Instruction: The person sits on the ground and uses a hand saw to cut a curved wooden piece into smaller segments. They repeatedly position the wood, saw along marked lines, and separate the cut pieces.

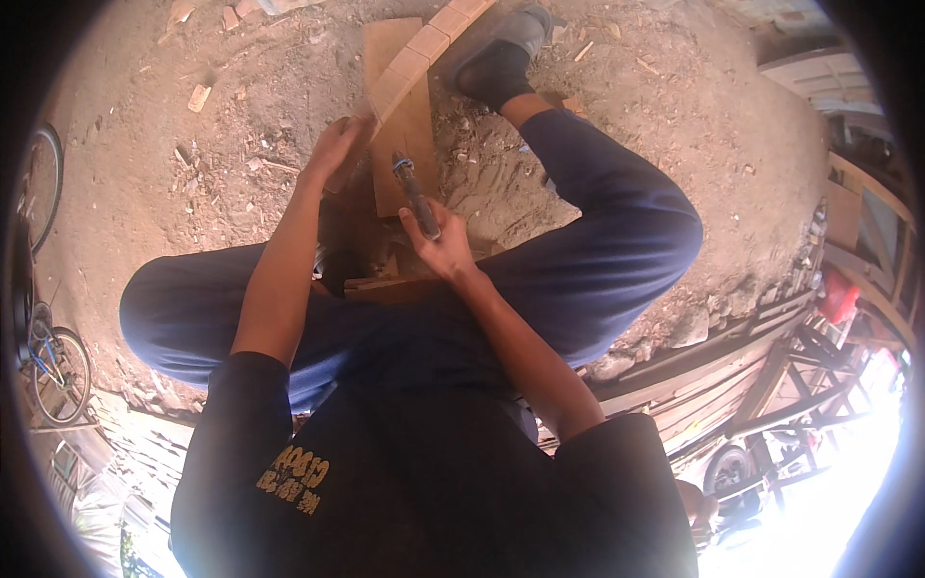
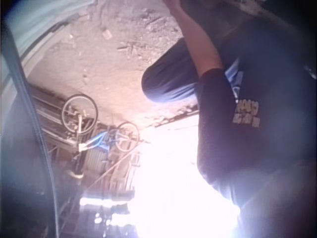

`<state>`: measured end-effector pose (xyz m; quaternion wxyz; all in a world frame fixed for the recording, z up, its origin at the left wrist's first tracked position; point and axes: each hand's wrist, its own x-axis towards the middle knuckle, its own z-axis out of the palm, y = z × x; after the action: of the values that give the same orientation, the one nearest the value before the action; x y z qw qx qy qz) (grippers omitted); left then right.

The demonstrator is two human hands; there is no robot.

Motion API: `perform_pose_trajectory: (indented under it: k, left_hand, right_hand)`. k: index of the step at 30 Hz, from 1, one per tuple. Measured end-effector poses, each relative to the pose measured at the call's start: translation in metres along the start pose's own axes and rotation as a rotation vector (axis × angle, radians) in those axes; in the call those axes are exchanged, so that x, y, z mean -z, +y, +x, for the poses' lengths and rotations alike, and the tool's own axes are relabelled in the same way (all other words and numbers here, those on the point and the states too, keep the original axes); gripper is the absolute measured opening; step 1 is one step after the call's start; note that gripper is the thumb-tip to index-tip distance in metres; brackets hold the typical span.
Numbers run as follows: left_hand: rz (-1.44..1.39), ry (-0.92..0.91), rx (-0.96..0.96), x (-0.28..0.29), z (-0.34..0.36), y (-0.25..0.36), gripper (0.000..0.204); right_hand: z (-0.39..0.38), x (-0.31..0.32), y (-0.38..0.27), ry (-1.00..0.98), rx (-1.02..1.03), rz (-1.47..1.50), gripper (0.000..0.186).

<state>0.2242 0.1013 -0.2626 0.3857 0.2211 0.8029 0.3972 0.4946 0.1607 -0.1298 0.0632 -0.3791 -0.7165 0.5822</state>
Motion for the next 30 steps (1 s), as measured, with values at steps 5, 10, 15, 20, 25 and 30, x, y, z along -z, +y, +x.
perform_pose_trajectory:
  k: [5, 10, 15, 20, 25, 30]
  left_hand:
    - [0.082, 0.075, -0.028, 0.000, -0.008, 0.008, 0.071]
    - [0.088, 0.067, -0.001, 0.001, -0.007, 0.010, 0.071]
    - [0.113, 0.057, -0.012, 0.000, -0.004, 0.004, 0.067]
    - [0.049, 0.058, 0.004, -0.002, 0.001, -0.003, 0.067]
    - [0.046, 0.027, 0.001, 0.000, 0.002, -0.001, 0.068]
    - [0.029, 0.017, 0.028, 0.001, 0.001, 0.003, 0.067]
  right_hand:
    - [0.001, -0.003, -0.002, -0.044, -0.032, 0.011, 0.027]
    - [0.003, -0.005, -0.001, -0.055, -0.009, -0.012, 0.026]
    - [0.004, -0.005, 0.007, -0.106, 0.019, -0.044, 0.030]
    - [0.004, -0.007, 0.005, -0.080, 0.009, 0.002, 0.026]
    - [0.003, -0.005, 0.004, -0.088, 0.004, 0.020, 0.026]
    - [0.004, -0.005, 0.007, -0.094, 0.010, -0.038, 0.026]
